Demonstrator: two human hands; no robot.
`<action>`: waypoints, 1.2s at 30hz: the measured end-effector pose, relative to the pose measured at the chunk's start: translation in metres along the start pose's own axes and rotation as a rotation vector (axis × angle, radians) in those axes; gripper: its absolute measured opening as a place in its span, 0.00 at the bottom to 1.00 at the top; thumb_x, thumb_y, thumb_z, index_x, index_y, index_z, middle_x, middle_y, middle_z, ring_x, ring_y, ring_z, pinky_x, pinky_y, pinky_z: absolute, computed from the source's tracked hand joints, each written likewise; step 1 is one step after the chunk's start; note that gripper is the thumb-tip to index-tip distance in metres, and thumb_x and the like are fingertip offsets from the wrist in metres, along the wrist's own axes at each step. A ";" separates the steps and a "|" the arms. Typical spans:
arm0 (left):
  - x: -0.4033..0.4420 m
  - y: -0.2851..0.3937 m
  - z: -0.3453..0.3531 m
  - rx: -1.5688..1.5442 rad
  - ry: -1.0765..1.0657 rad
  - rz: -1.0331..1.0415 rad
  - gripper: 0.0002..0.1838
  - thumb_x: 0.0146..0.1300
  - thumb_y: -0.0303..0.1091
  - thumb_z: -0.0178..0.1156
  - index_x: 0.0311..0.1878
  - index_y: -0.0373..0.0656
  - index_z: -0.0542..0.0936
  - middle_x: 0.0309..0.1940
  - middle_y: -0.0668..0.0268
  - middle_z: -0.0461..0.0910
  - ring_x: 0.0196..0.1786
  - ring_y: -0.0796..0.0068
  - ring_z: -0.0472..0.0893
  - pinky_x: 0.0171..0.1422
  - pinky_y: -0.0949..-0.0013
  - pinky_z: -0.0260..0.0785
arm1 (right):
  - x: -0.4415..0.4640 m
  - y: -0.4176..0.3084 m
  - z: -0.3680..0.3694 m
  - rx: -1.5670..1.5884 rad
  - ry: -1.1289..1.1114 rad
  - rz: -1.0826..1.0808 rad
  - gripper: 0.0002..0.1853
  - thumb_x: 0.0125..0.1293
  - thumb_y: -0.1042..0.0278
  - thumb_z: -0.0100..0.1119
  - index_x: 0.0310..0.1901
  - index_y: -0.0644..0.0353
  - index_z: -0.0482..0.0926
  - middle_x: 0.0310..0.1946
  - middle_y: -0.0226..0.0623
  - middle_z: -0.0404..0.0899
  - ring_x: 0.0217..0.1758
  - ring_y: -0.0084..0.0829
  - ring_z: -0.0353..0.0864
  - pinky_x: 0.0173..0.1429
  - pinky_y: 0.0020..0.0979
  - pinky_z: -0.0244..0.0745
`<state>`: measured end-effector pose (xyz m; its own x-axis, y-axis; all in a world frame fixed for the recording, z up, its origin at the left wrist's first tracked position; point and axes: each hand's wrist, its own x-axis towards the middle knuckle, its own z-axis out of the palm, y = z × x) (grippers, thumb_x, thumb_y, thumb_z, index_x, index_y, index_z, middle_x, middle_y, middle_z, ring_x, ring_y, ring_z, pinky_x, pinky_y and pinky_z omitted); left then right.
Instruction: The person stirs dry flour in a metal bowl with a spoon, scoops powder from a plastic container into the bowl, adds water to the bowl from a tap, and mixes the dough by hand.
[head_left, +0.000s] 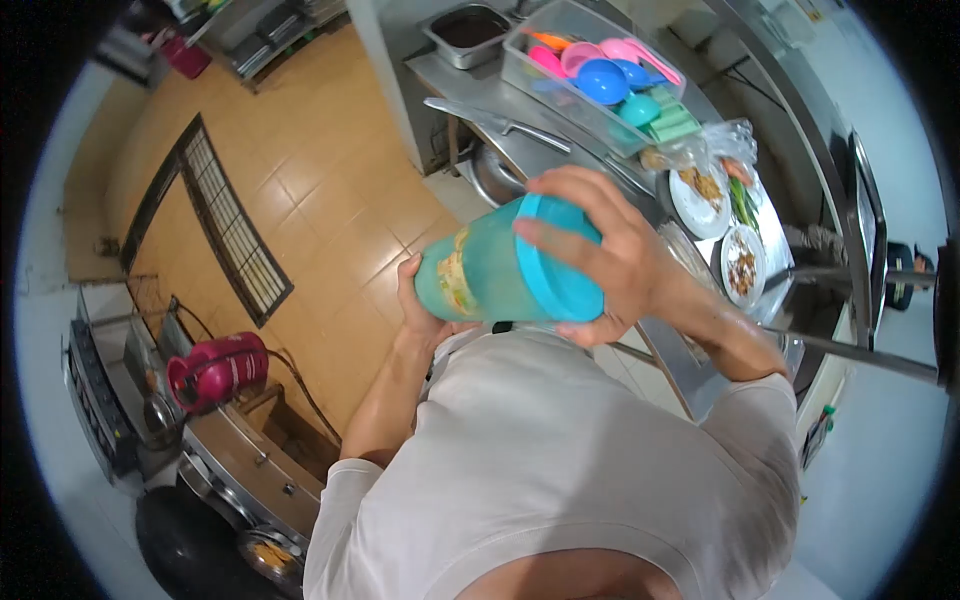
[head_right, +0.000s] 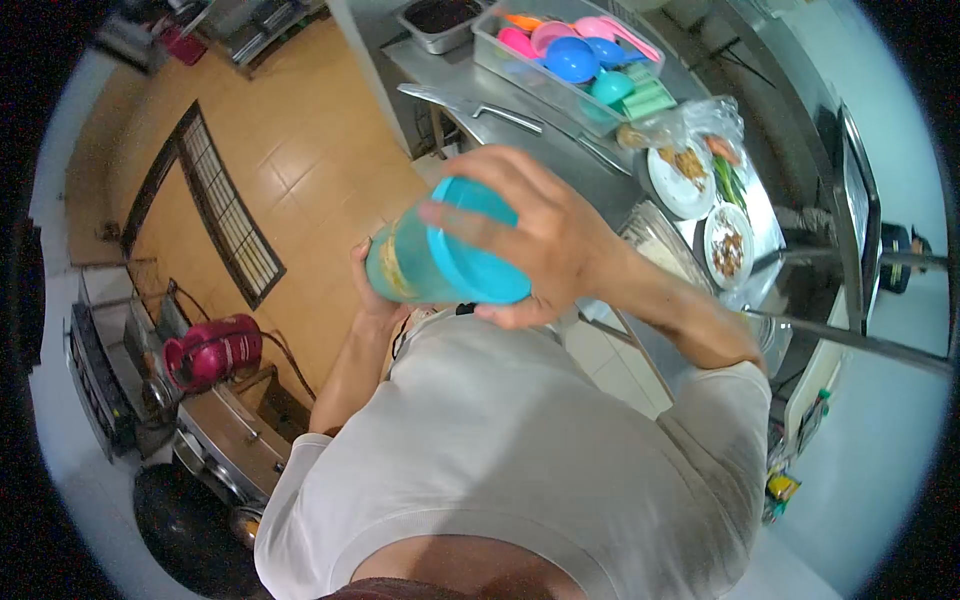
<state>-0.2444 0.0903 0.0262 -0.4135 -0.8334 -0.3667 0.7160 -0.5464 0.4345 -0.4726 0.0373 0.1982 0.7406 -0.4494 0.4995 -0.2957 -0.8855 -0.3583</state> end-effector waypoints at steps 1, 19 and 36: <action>0.013 -0.007 -0.007 -0.015 -0.030 -0.006 0.43 0.57 0.70 0.40 0.62 0.41 0.71 0.42 0.55 0.81 0.31 0.60 0.82 0.17 0.66 0.70 | -0.012 0.000 -0.001 -0.008 0.028 0.105 0.43 0.41 0.48 0.68 0.62 0.56 0.72 0.57 0.55 0.67 0.55 0.57 0.72 0.56 0.51 0.73; 0.244 -0.124 0.063 0.834 0.083 -0.277 0.28 0.71 0.47 0.51 0.67 0.39 0.65 0.59 0.56 0.73 0.48 0.63 0.80 0.43 0.62 0.78 | -0.170 0.119 -0.023 -0.375 0.046 0.969 0.49 0.37 0.52 0.75 0.67 0.50 0.68 0.57 0.52 0.66 0.54 0.54 0.75 0.56 0.48 0.75; 0.057 0.110 -0.154 0.397 0.532 0.238 0.05 0.68 0.29 0.55 0.45 0.46 0.73 0.56 0.63 0.74 0.54 0.65 0.78 0.52 0.62 0.71 | 0.071 0.126 0.093 1.490 0.300 0.666 0.42 0.64 0.50 0.58 0.71 0.70 0.55 0.65 0.54 0.66 0.68 0.49 0.68 0.68 0.45 0.66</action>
<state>-0.1029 -0.0042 -0.0738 0.1326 -0.8360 -0.5325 0.4514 -0.4274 0.7833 -0.4011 -0.0955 0.1150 0.5419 -0.8402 0.0199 0.4375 0.2618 -0.8603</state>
